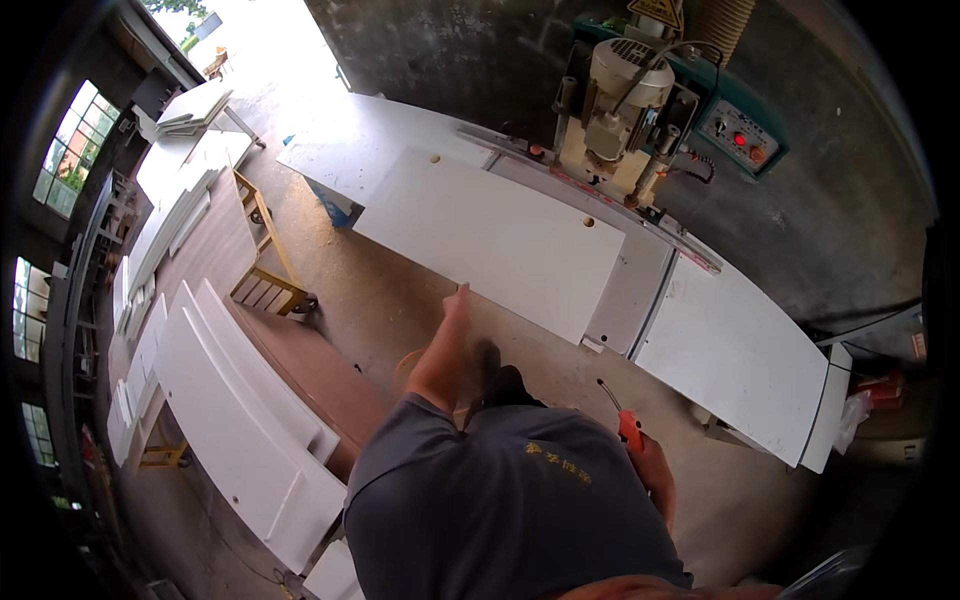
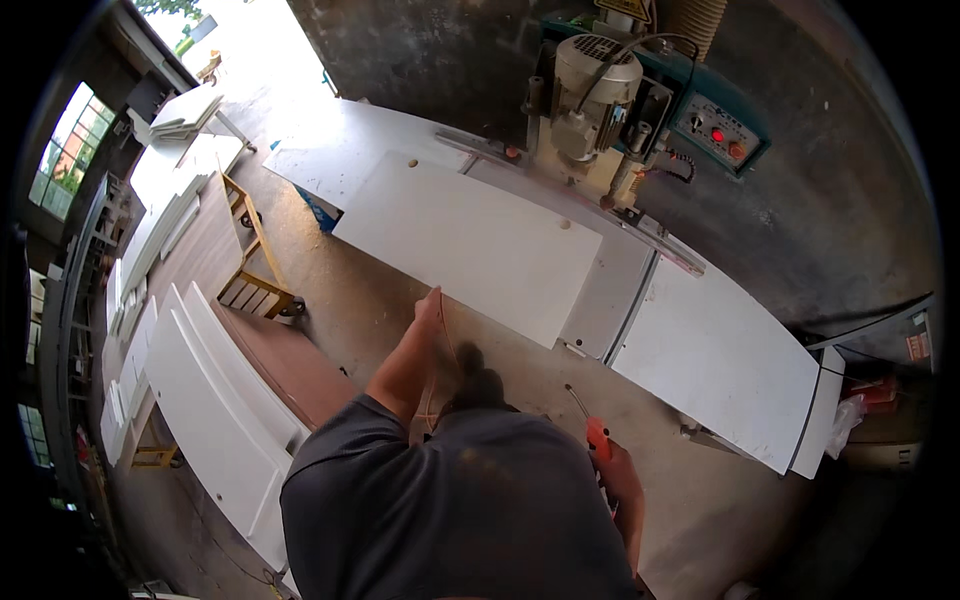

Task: The person repeatedly picks up white rectangular panels, places them on a machine table, and uses a handheld air blow gun to clean the surface. They then remove the panels and stack them with others. The process is repeated for multiple panels.

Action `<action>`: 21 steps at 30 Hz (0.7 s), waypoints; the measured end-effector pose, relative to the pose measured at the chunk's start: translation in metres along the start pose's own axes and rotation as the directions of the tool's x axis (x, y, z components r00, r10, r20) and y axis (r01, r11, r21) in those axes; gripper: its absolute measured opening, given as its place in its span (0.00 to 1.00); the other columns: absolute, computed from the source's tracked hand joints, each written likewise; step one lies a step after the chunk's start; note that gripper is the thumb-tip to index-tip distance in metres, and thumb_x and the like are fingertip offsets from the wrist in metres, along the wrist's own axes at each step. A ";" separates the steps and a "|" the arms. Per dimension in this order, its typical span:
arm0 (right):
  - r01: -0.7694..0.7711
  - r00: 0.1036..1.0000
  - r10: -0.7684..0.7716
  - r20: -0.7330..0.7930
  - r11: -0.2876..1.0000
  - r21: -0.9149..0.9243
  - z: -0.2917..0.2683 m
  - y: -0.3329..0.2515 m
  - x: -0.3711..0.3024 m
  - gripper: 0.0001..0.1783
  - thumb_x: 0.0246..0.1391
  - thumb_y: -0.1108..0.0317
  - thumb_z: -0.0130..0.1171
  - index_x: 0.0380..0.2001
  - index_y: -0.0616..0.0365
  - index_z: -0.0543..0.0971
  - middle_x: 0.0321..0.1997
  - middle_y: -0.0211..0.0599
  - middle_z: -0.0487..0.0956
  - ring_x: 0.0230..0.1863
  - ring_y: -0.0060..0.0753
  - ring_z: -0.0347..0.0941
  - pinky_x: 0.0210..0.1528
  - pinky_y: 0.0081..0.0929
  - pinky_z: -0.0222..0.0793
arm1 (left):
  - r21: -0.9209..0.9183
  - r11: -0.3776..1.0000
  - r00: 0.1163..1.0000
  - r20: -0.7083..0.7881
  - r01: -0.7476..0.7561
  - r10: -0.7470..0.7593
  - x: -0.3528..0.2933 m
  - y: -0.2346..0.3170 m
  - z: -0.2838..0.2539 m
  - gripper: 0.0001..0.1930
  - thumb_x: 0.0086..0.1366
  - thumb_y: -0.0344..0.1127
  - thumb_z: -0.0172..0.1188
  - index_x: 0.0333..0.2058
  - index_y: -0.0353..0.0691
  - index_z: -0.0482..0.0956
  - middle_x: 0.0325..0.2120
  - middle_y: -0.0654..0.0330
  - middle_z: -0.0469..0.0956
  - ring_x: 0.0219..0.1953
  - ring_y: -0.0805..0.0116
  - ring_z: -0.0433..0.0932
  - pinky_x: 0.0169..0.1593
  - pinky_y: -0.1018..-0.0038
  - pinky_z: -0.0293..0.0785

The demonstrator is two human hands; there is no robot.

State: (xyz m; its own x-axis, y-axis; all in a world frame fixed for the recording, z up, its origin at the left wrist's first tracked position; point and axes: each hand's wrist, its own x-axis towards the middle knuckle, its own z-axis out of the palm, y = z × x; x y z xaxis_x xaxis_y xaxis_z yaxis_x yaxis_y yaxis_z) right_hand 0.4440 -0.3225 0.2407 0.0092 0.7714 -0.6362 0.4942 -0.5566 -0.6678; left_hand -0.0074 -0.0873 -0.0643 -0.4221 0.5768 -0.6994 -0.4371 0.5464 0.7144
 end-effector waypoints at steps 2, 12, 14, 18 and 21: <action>0.024 0.998 -0.021 -0.054 0.999 0.049 0.018 -0.005 0.025 0.14 0.54 0.66 0.53 0.42 0.62 0.74 0.23 0.32 0.76 0.23 0.24 0.73 0.19 0.22 0.67 | -0.215 0.972 0.985 0.164 0.096 -0.061 0.009 0.005 0.011 0.31 0.59 0.47 0.62 0.53 0.30 0.66 0.47 0.47 0.73 0.42 0.56 0.76 0.42 0.61 0.74; -0.043 0.971 0.127 -0.203 0.928 0.371 0.050 -0.072 0.104 0.14 0.60 0.65 0.49 0.45 0.61 0.71 0.21 0.30 0.73 0.18 0.23 0.71 0.14 0.19 0.64 | -0.310 0.903 0.831 0.550 0.299 -0.086 -0.015 0.090 0.017 0.22 0.64 0.42 0.56 0.50 0.33 0.68 0.47 0.53 0.74 0.50 0.58 0.74 0.55 0.57 0.71; -0.051 0.957 0.177 -0.228 0.882 0.469 0.030 -0.053 0.105 0.13 0.60 0.63 0.49 0.43 0.60 0.71 0.21 0.30 0.72 0.18 0.23 0.71 0.12 0.19 0.62 | -0.207 0.946 0.796 0.600 0.251 -0.080 -0.002 0.096 0.009 0.16 0.62 0.37 0.57 0.44 0.32 0.71 0.37 0.57 0.77 0.38 0.65 0.77 0.52 0.61 0.74; -0.093 0.953 0.255 -0.165 0.762 0.640 0.015 -0.051 0.153 0.18 0.59 0.56 0.49 0.47 0.55 0.71 0.33 0.33 0.79 0.31 0.28 0.77 0.14 0.17 0.61 | -0.426 0.902 0.900 0.418 0.070 0.128 -0.018 0.133 0.011 0.09 0.56 0.30 0.58 0.36 0.33 0.75 0.27 0.61 0.76 0.26 0.69 0.76 0.34 0.71 0.75; -0.192 0.974 0.219 0.060 0.659 0.727 0.005 -0.043 0.200 0.22 0.60 0.52 0.50 0.53 0.50 0.69 0.51 0.36 0.78 0.48 0.34 0.76 0.23 0.17 0.66 | -0.602 0.799 0.879 0.380 -0.001 0.288 -0.053 0.154 -0.023 0.07 0.55 0.30 0.58 0.33 0.35 0.76 0.24 0.63 0.75 0.26 0.69 0.76 0.29 0.73 0.72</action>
State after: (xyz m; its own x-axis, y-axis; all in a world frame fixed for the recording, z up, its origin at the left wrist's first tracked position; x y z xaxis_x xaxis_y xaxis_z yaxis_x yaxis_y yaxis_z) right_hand 0.4200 -0.1453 0.1401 0.0653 0.6112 -0.7888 -0.3086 -0.7393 -0.5985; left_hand -0.0706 -0.0473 0.0827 -0.1948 0.8952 -0.4007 -0.8266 0.0701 0.5584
